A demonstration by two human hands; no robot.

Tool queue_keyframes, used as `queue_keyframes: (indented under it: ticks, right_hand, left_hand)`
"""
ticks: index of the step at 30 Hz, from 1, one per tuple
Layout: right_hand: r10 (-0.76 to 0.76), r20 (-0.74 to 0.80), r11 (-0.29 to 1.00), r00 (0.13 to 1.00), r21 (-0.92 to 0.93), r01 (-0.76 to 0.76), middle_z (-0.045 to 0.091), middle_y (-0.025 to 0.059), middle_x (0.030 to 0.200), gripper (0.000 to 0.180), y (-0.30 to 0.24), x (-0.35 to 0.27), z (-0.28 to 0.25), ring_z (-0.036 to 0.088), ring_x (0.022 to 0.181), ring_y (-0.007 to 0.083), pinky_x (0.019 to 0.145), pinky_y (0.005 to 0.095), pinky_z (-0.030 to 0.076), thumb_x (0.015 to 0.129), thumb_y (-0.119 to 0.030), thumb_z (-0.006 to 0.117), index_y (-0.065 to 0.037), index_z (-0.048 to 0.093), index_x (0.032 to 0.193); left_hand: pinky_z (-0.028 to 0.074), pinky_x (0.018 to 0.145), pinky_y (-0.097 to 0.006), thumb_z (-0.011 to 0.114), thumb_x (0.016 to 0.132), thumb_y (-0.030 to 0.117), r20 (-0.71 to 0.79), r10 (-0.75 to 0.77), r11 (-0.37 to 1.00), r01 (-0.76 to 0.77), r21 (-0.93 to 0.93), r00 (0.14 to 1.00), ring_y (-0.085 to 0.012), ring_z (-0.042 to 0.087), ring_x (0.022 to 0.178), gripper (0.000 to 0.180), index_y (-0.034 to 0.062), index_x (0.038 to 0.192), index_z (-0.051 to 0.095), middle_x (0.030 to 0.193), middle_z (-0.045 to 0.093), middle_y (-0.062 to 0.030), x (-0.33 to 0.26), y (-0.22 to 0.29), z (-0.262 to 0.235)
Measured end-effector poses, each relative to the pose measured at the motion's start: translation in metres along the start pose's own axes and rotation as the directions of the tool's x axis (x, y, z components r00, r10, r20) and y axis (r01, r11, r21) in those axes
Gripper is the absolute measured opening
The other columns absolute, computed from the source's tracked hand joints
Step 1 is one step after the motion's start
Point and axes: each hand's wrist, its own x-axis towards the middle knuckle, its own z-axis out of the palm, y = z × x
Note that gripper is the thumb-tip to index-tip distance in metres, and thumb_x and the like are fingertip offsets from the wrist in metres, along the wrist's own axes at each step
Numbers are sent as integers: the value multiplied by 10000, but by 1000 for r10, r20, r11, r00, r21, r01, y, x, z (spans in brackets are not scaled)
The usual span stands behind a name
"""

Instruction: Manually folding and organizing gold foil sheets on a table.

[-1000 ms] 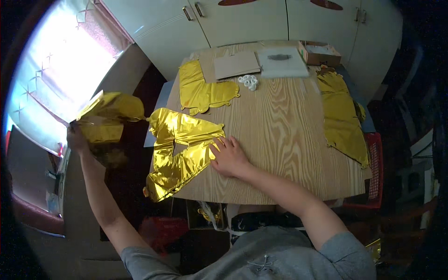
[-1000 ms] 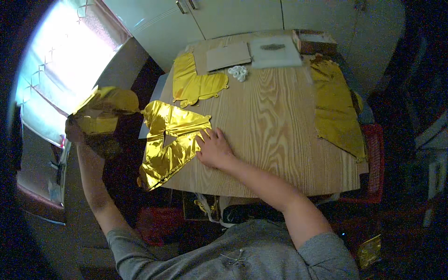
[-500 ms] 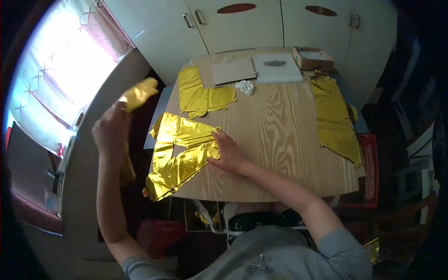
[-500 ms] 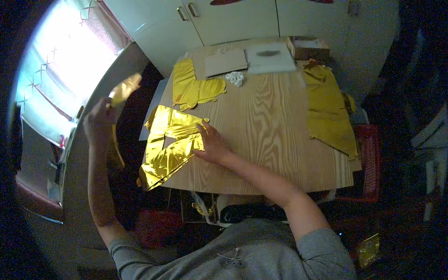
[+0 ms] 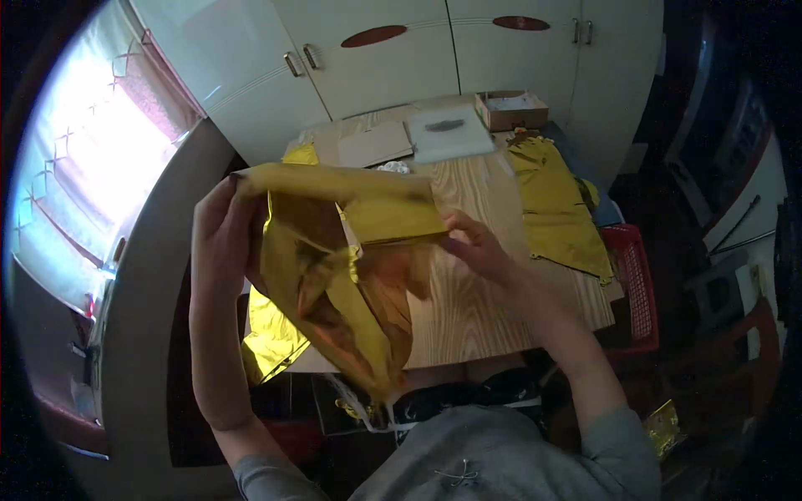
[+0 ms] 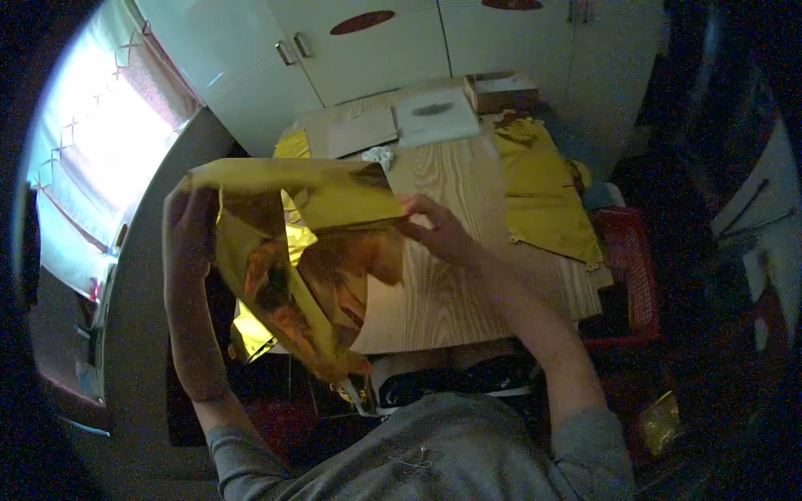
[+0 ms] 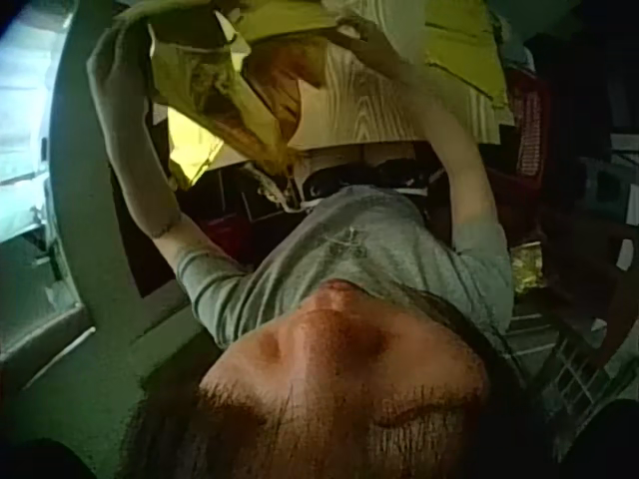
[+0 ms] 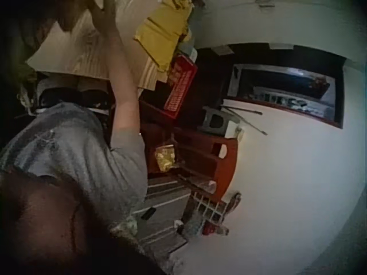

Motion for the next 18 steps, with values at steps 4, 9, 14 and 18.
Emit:
queue_keyframes:
  ticks: [4,9,14,18]
  right_hand:
    - [375,-217,922,901,193,-337,600,51,946,148,-50,-26,-34,549,860,111,775,275,453,945,-154,560,-25,552,1017]
    - [571,-271,813,775,54,-579,562,3,732,166,-43,-42,-63,507,615,74,568,248,421,939,-180,563,-19,572,978]
    - [640,-363,586,677,-338,-736,651,115,844,281,-13,-82,-88,624,762,210,685,340,483,897,-252,604,3,595,1015]
    - [543,-408,509,734,-535,-674,654,189,932,300,-4,-93,-88,630,876,344,751,420,484,859,-269,618,-2,624,995]
  left_hand:
    - [423,536,-242,579,930,337,178,-326,927,276,255,929,-71,505,607,335,9,979,629,680,531,29,28,-79,-11]
    - [332,412,-269,568,928,361,347,-448,882,345,320,824,-79,397,460,342,30,853,602,584,450,26,23,-198,36]
    - [386,443,-310,576,910,275,488,-583,808,527,264,650,-128,453,452,317,5,747,541,546,459,-13,12,-235,101]
    - [457,512,-300,585,904,309,453,-444,892,331,309,773,-161,544,550,321,-9,938,610,641,565,-61,4,-287,117]
